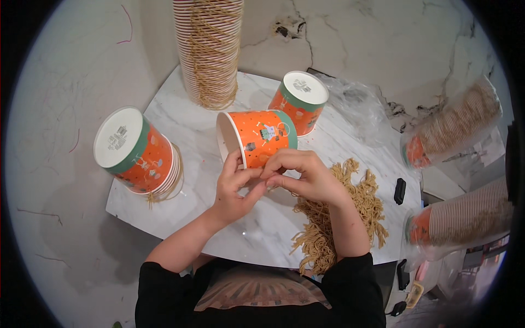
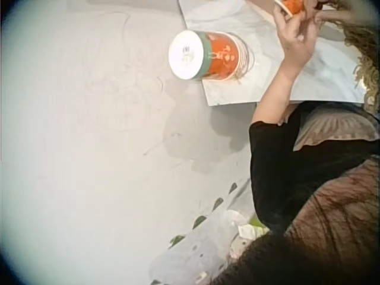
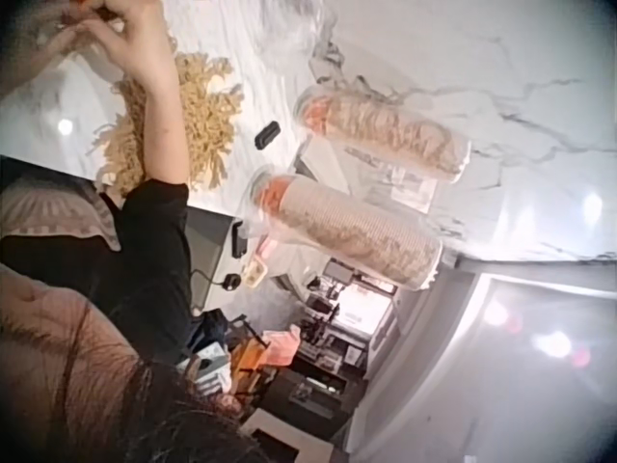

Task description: Attaching a thin string to a decorative paper cup by threading it through pre-punched holes.

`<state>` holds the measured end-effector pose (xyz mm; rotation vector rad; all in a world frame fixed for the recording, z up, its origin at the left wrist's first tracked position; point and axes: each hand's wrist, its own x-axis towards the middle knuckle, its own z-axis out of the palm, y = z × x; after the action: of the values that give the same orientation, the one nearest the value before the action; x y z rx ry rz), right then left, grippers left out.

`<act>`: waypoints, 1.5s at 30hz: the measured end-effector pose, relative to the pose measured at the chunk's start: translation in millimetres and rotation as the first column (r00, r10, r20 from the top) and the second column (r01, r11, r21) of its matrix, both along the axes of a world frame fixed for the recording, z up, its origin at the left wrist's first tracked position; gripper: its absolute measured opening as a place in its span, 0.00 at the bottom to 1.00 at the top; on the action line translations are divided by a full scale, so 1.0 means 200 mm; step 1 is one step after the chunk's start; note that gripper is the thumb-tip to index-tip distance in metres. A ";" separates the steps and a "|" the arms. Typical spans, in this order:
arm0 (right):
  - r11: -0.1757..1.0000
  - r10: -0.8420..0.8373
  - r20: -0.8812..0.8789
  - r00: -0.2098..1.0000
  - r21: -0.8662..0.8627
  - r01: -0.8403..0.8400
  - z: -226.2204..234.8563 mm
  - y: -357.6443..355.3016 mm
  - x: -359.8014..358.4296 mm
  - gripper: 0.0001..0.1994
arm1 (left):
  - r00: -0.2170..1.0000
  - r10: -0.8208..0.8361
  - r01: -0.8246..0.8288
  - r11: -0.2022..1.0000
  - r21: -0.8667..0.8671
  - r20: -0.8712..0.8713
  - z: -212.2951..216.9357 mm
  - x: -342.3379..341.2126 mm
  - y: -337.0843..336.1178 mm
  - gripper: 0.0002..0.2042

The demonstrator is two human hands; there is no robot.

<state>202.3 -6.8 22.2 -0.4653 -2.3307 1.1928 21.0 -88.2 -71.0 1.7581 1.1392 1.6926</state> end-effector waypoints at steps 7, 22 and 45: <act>0.992 0.030 -0.028 0.999 -0.125 -0.034 -0.04 0.01 0.01 0.08 | 0.998 0.029 -0.027 0.999 0.043 -0.056 -0.02 -0.02 0.01 0.09; 0.966 -0.055 -0.102 0.993 -0.257 0.027 -0.08 0.03 0.01 0.13 | 0.981 -0.064 0.078 0.995 -0.068 0.183 0.02 -0.03 0.00 0.06; 0.903 -0.045 0.215 0.976 -0.410 0.132 -0.19 -0.12 0.30 0.14 | 0.807 0.290 -0.257 0.957 -0.136 0.515 0.05 -0.24 0.07 0.03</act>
<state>263.2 -30.6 -15.6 -0.8696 -2.1740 1.6810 -27.3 -74.5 -62.0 1.0042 1.1955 2.1100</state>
